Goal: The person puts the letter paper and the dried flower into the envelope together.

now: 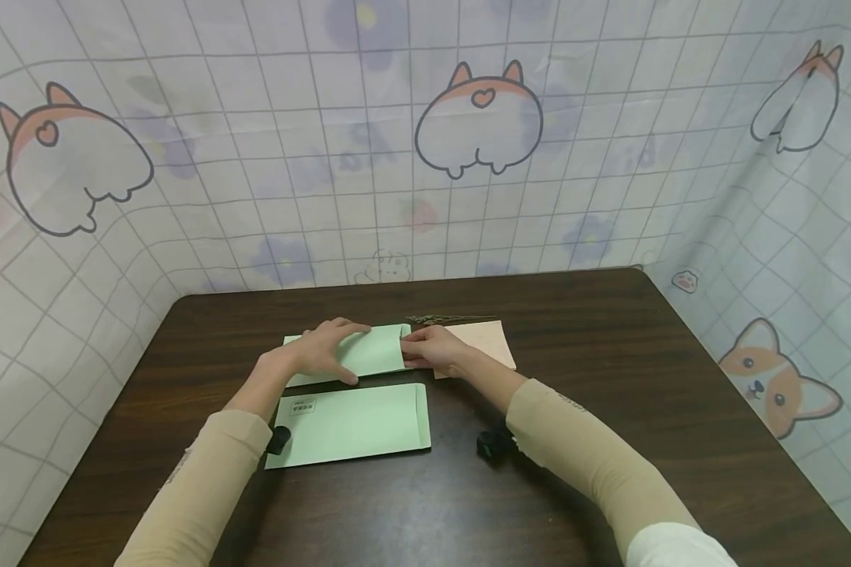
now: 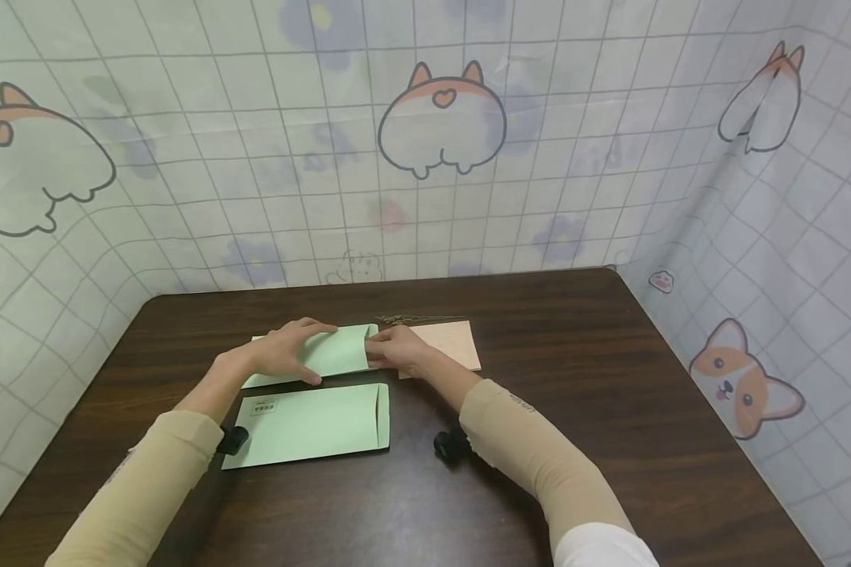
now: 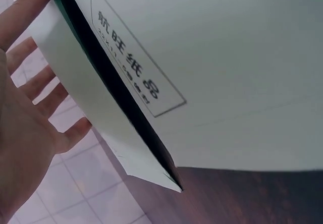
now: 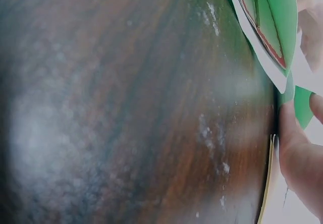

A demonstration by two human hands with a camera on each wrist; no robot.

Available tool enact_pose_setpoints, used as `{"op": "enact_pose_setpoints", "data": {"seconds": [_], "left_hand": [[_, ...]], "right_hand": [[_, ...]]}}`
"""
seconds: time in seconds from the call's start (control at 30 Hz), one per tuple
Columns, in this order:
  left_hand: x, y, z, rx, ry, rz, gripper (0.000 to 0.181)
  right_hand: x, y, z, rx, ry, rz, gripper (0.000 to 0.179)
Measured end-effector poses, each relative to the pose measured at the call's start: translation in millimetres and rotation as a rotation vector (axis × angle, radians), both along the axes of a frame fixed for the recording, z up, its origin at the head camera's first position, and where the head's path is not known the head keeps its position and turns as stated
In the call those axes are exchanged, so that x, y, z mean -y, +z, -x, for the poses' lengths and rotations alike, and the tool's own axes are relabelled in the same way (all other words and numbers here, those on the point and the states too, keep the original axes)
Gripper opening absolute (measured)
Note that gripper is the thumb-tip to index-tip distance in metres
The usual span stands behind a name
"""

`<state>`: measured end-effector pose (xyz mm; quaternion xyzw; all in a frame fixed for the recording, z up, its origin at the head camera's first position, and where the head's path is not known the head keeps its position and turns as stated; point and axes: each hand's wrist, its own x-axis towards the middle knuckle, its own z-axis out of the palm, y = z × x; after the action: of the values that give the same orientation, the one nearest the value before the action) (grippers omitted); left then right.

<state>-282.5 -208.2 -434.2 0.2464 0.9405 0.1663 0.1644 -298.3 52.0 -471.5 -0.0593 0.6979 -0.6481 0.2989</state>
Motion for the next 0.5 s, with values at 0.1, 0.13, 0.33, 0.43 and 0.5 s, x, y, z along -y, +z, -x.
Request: {"op": "enact_pose_setpoints", "data": {"seconds": [0.1, 0.13, 0.33, 0.43, 0.5], "left_hand": [[2.3, 1.6, -2.1, 0.005, 0.000, 0.004, 0.100], [2.8, 2.1, -2.7, 0.004, -0.001, 0.009, 0.101], [4.8, 5.5, -4.6, -0.022, -0.009, 0.034, 0.103], [6.9, 3.8, -4.6, -0.029, -0.007, 0.033, 0.102], [8.3, 2.0, -4.9, -0.025, -0.006, 0.027, 0.101]], "right_hand": [[-0.4, -0.1, 0.2, 0.009, 0.003, 0.020, 0.043], [-1.0, 0.4, 0.1, 0.009, 0.004, 0.027, 0.043], [-4.2, 2.1, 0.9, 0.021, -0.004, 0.058, 0.044], [-3.2, 1.4, 1.5, 0.023, 0.001, 0.063, 0.044], [-2.2, 1.0, 1.3, 0.012, 0.008, 0.063, 0.043]]}}
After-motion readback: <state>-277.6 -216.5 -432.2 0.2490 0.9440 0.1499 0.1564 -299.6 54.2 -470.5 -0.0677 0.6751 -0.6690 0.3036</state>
